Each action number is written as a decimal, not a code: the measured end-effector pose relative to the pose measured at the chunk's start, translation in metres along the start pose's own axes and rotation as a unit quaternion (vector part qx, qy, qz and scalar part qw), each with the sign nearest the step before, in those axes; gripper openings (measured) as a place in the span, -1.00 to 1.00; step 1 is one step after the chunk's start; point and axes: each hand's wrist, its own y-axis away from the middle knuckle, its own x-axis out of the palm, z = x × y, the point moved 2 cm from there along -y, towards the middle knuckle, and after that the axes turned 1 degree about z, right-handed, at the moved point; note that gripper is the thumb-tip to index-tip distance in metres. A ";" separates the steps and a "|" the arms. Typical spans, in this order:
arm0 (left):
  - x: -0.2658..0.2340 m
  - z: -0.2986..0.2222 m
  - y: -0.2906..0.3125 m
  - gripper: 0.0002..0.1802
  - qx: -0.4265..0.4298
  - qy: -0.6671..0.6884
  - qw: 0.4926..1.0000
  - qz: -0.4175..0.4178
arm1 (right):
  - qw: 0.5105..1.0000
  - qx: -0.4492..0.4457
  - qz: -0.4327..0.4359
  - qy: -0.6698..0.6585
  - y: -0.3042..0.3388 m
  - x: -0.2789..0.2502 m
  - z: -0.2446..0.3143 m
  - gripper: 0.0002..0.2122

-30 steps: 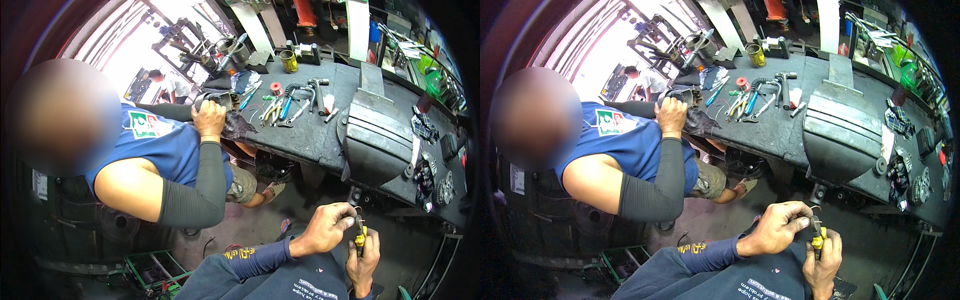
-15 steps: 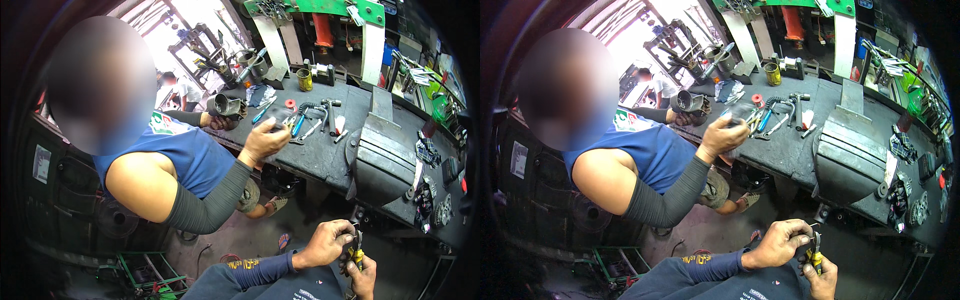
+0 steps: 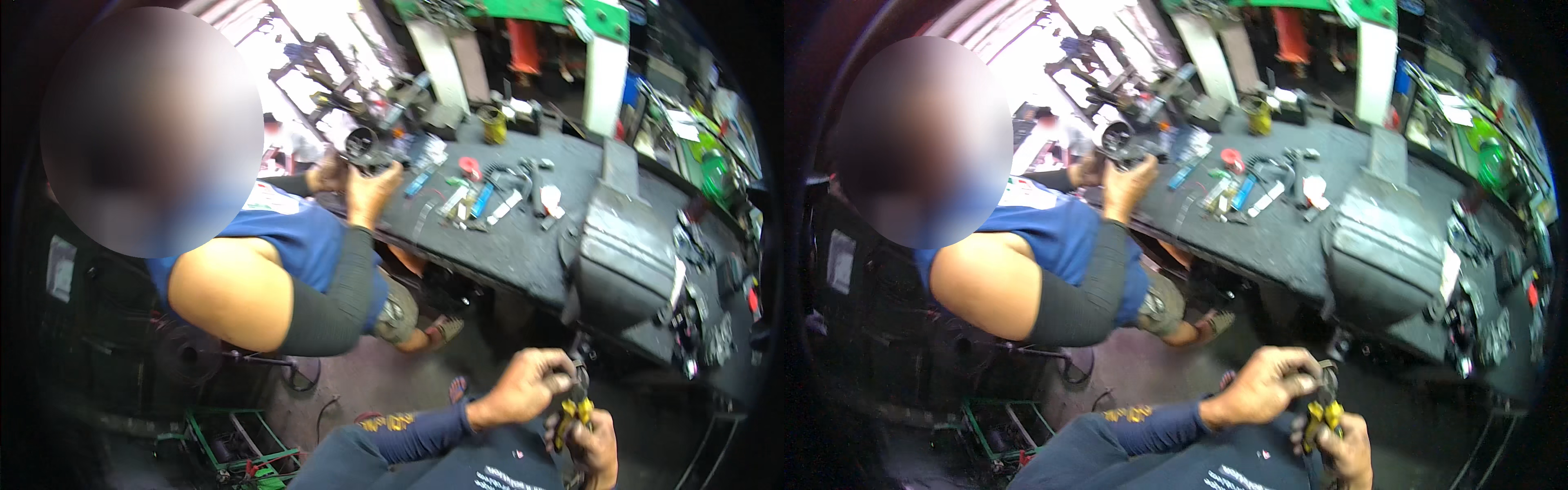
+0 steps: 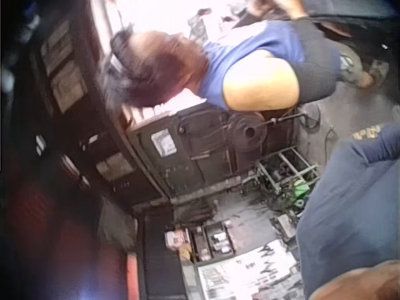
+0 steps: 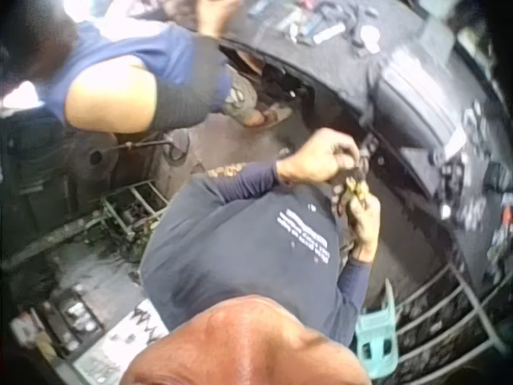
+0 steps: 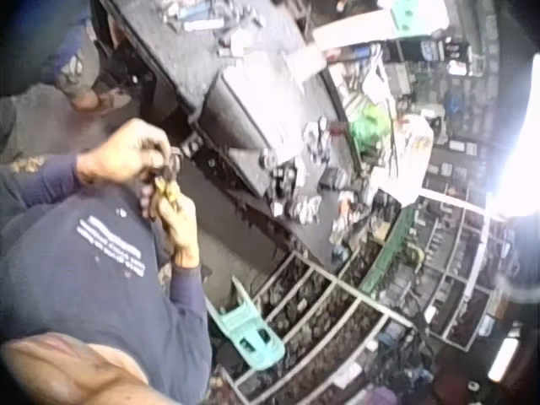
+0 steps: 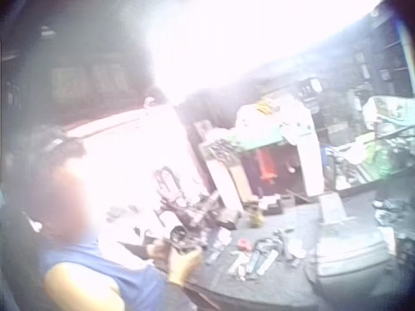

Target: The person manipulates a small electrical connector, inserts a yellow plastic piece, and uses pliers to trim and adjust wires. The person then connects the prepared connector to an alternator and tests the fit.

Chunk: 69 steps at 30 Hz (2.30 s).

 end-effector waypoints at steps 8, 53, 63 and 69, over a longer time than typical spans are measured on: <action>-0.023 -0.008 -0.009 -0.90 -0.087 0.179 0.979 0.042 | 0.955 0.010 0.130 -0.268 -0.015 0.014 -0.008 -0.45; -0.008 -0.017 0.148 -0.72 0.144 0.189 0.825 -0.512 | 0.943 0.115 0.271 0.156 -0.122 0.101 0.005 -0.64; 0.100 0.023 0.262 -0.67 0.163 0.150 0.714 -0.664 | 0.803 0.271 0.524 0.084 -0.036 0.153 -0.052 -0.65; 0.169 0.067 0.341 -0.77 0.182 0.112 0.596 -0.774 | 0.727 0.284 0.597 0.186 0.045 0.182 -0.116 -0.73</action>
